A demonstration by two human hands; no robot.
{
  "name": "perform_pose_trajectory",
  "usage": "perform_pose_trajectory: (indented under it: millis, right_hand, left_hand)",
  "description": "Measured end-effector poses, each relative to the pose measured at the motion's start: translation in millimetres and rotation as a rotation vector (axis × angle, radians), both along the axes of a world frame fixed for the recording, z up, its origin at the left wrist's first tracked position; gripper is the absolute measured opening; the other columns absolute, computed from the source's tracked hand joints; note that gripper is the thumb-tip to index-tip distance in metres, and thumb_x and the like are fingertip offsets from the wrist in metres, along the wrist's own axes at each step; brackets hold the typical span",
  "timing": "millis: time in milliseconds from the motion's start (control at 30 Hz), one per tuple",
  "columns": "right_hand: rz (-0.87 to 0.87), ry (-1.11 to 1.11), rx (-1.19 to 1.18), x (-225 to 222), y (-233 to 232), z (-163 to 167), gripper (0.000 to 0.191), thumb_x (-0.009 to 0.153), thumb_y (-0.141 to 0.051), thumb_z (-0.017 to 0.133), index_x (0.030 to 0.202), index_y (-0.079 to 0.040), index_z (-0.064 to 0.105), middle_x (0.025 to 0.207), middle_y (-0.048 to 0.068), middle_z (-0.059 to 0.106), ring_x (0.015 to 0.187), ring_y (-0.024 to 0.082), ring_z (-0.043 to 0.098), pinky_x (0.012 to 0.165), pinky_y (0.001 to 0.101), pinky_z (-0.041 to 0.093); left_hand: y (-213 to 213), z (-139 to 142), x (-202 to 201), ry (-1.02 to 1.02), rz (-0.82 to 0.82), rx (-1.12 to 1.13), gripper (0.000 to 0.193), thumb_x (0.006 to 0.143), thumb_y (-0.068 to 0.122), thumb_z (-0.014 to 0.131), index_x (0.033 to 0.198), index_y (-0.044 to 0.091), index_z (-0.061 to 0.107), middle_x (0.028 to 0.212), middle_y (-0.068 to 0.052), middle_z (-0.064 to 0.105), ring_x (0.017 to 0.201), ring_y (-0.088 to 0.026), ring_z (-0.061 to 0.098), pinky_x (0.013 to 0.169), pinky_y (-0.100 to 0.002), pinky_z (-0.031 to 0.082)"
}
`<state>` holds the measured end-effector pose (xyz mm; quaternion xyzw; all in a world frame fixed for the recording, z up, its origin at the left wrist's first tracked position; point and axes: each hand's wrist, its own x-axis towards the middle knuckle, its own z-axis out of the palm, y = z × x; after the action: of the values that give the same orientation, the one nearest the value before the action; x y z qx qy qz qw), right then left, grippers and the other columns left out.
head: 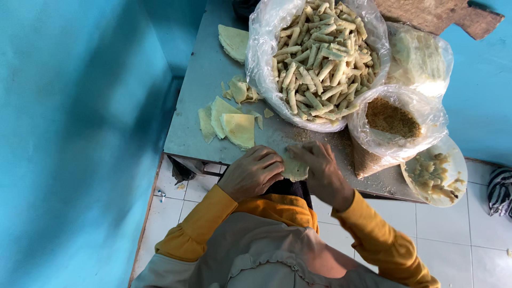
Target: The person sits at a small table and tears pieces from flat dough sheets by hand, dips the torn pieces into a bag of brown powder, and places the coated pieces onto a plate, repeating the cycle while finished pieces accumulate on the plate.
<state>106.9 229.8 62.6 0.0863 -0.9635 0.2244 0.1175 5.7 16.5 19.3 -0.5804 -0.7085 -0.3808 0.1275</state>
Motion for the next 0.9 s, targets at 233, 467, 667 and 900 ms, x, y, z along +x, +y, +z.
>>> perform_pose_trajectory:
  millis: [233, 467, 667, 900]
  right_hand:
    - [0.046, 0.062, 0.644, 15.0, 0.2, 10.6, 0.061, 0.086, -0.011, 0.06, 0.147, -0.011, 0.059, 0.123, 0.01, 0.058, 0.113, 0.028, 0.053, 0.096, 0.0424, 0.045]
    - [0.029, 0.178, 0.589, 28.7, 45.9, 39.1, 0.036, 0.079, -0.016, 0.064, 0.114, -0.011, 0.065, 0.123, 0.015, 0.058, 0.119, 0.033, 0.054, 0.099, 0.0465, 0.041]
    - [-0.108, 0.2, 0.047, 41.8, 139.7, 120.3, 0.023, 0.098, 0.004, 0.052, 0.113, -0.007, 0.065, 0.109, 0.01, 0.07, 0.095, 0.024, 0.069, 0.091, 0.0417, 0.055]
    - [-0.408, -0.184, 0.174, 27.6, 214.8, 163.7, 0.03, 0.096, -0.012, 0.064, 0.126, -0.009, 0.063, 0.106, 0.017, 0.075, 0.099, 0.034, 0.074, 0.081, 0.0429, 0.059]
  left_hand:
    - [6.5, 12.8, -4.7, -0.05, 0.0, 0.014, 0.021, 0.089, 0.021, 0.076, 0.103, 0.008, 0.067, 0.112, -0.005, 0.067, 0.116, -0.027, 0.059, 0.102, -0.042, 0.049]
    - [35.9, 33.1, 1.5, -0.057, 0.009, 0.028, 0.019, 0.089, 0.019, 0.076, 0.101, 0.009, 0.065, 0.109, -0.004, 0.067, 0.112, -0.027, 0.06, 0.1, -0.043, 0.05]
    - [62.4, 64.8, 17.9, -0.081, 0.009, 0.049, 0.02, 0.089, 0.02, 0.077, 0.099, 0.009, 0.063, 0.105, -0.003, 0.066, 0.109, -0.027, 0.061, 0.098, -0.042, 0.051]
    - [59.9, 75.2, 33.7, -0.105, -0.003, 0.03, 0.022, 0.089, 0.022, 0.078, 0.098, 0.009, 0.063, 0.104, -0.003, 0.066, 0.109, -0.027, 0.061, 0.097, -0.042, 0.051]
